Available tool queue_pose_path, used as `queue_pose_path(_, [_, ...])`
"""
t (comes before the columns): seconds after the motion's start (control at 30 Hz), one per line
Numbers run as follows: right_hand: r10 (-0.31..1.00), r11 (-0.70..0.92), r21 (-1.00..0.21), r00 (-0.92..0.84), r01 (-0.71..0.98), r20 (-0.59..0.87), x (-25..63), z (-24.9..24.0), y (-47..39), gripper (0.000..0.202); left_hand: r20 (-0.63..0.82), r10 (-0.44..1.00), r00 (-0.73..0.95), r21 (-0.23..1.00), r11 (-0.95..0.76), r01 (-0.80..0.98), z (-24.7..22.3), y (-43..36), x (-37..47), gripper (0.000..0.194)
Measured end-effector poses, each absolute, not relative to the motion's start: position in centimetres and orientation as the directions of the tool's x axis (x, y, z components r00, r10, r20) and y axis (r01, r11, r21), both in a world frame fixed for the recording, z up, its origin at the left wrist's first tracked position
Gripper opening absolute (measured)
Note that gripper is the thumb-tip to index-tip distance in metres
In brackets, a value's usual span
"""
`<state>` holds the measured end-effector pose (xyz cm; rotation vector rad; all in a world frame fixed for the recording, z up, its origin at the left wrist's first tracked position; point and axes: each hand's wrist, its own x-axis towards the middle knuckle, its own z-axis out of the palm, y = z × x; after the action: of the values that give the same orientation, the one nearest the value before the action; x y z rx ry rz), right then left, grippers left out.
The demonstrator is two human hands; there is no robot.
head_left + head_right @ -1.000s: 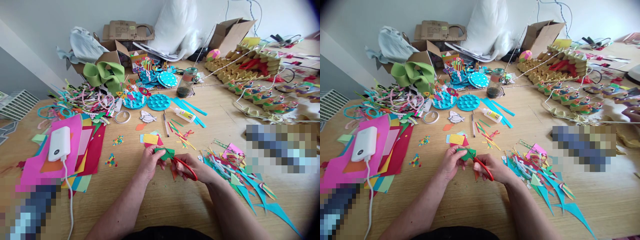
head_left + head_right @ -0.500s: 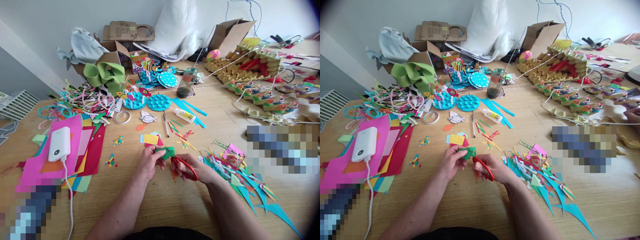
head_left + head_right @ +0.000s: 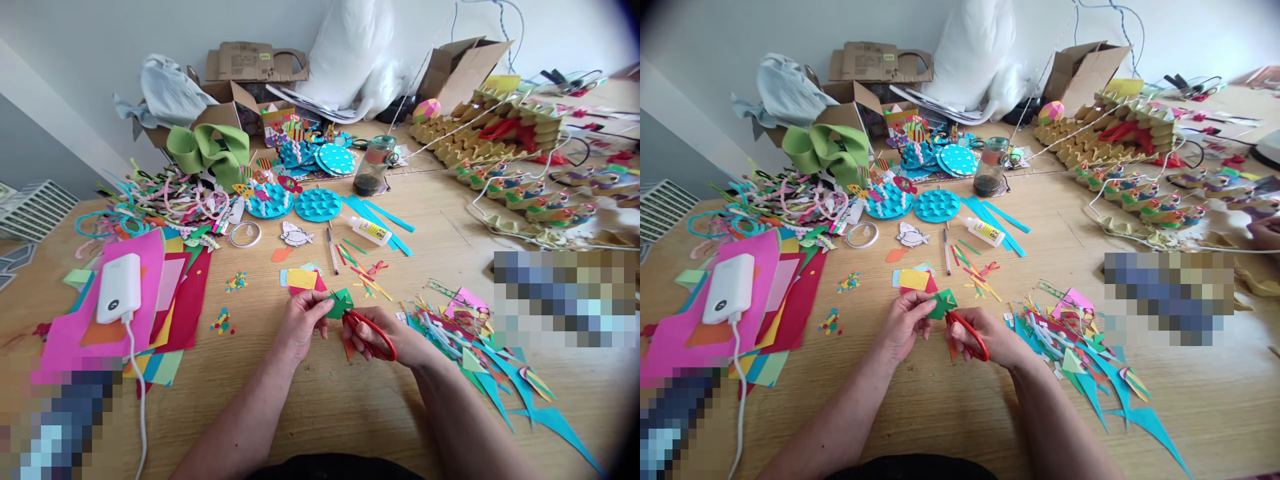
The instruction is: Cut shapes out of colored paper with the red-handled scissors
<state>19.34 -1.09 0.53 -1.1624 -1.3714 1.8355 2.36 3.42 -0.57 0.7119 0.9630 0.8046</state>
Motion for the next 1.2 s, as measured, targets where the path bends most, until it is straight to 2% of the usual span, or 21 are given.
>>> queue_pose_path(0.6, [0.828, -0.304, -0.951, -0.477, 0.056, -0.293, 19.52, 0.08, -1.16, 0.057, -0.385, 0.854, 0.35, 0.865, 0.466, -0.185, -0.31, 3.18, 2.44, 0.031])
queue_pose_path(1.2, [0.807, -0.316, -0.948, -0.514, 0.039, -0.29, 19.51, -0.22, -1.19, 0.054, -0.374, 0.862, 0.341, 0.876, 0.45, -0.177, -0.68, 3.26, 2.47, 0.026])
